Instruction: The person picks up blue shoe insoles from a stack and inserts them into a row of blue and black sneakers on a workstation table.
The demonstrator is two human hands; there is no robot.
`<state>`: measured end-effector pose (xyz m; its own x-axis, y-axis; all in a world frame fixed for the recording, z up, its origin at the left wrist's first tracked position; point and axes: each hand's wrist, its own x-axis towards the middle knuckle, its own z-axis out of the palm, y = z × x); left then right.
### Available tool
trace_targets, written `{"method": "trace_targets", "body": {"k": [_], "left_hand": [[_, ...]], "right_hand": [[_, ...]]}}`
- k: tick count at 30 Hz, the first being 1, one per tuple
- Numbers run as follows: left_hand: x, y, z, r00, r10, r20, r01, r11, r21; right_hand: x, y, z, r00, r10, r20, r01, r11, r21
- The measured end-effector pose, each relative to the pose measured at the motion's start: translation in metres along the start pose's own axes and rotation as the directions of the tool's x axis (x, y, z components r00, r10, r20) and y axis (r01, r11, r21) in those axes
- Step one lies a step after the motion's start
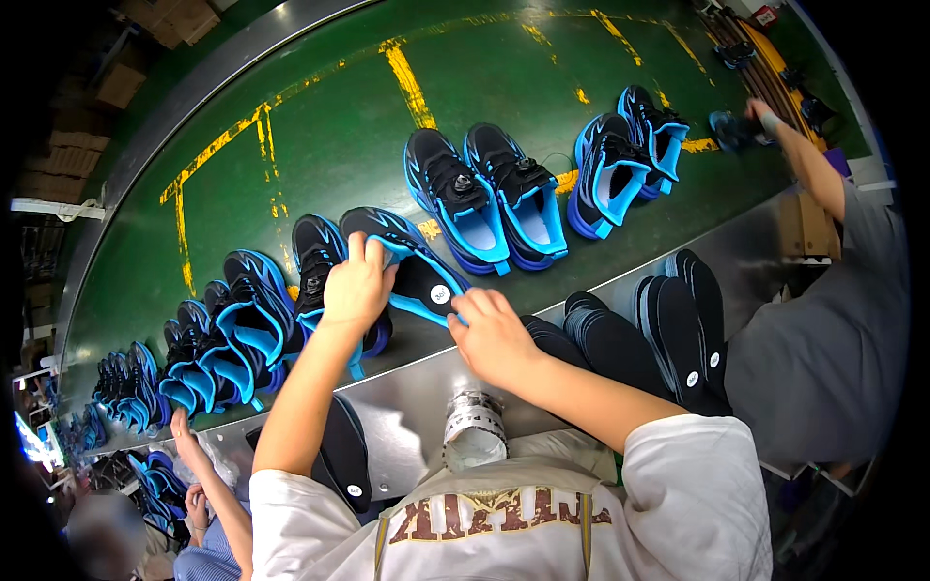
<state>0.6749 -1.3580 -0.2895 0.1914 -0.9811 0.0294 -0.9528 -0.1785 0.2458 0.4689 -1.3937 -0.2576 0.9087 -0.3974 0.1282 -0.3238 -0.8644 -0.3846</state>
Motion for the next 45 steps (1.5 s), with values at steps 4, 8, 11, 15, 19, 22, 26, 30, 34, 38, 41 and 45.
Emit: {"method": "trace_targets", "body": {"k": [4, 8, 11, 15, 19, 22, 26, 30, 34, 38, 41, 45], "left_hand": [[0.004, 0.009, 0.003, 0.987, 0.156, 0.042, -0.155, 0.841, 0.518], [0.003, 0.026, 0.001, 0.980, 0.104, 0.169, -0.196, 0.620, 0.759], [0.004, 0.013, 0.000, 0.963, 0.246, 0.112, -0.257, 0.710, 0.655], [0.005, 0.028, -0.033, 0.892, 0.445, 0.077, -0.430, 0.785, 0.445], [0.009, 0.058, -0.041, 0.731, 0.544, 0.411, -0.647, 0.744, 0.166], [0.031, 0.047, -0.016, 0.558, 0.443, 0.702, -0.671, 0.739, 0.067], [0.030, 0.025, 0.014, 0.598, 0.426, 0.680, -0.648, 0.756, 0.096], [0.038, 0.019, 0.022, 0.519, 0.466, 0.717, -0.686, 0.728, 0.023], [0.040, 0.021, 0.019, 0.523, 0.484, 0.701, -0.695, 0.718, 0.023], [0.031, 0.010, 0.020, 0.628, 0.539, 0.561, -0.627, 0.778, -0.046], [0.033, 0.012, 0.021, 0.638, 0.573, 0.514, -0.656, 0.755, -0.027], [0.033, 0.013, 0.023, 0.629, 0.554, 0.546, -0.640, 0.767, -0.042]], "right_hand": [[-0.005, 0.002, 0.002, 0.986, 0.169, 0.012, -0.169, 0.981, 0.091], [-0.005, 0.002, 0.003, 0.974, 0.225, 0.000, -0.222, 0.963, 0.151], [-0.005, 0.005, 0.004, 0.973, 0.231, -0.014, -0.225, 0.958, 0.177], [-0.007, 0.009, 0.004, 0.959, 0.274, -0.069, -0.252, 0.939, 0.235], [-0.006, 0.006, 0.007, 0.955, 0.283, -0.090, -0.251, 0.931, 0.264], [-0.008, 0.008, 0.010, 0.963, 0.264, -0.048, -0.242, 0.930, 0.277], [-0.005, 0.015, 0.008, 0.968, 0.249, -0.015, -0.234, 0.929, 0.285], [-0.002, 0.021, 0.010, 0.964, 0.265, 0.025, -0.259, 0.910, 0.325], [-0.007, 0.026, 0.011, 0.969, 0.245, 0.039, -0.245, 0.916, 0.317], [-0.002, 0.028, 0.011, 0.974, 0.224, 0.016, -0.216, 0.916, 0.337], [-0.004, 0.031, 0.013, 0.972, 0.236, 0.008, -0.223, 0.910, 0.350], [-0.005, 0.032, 0.012, 0.975, 0.221, -0.008, -0.204, 0.912, 0.355]]}}
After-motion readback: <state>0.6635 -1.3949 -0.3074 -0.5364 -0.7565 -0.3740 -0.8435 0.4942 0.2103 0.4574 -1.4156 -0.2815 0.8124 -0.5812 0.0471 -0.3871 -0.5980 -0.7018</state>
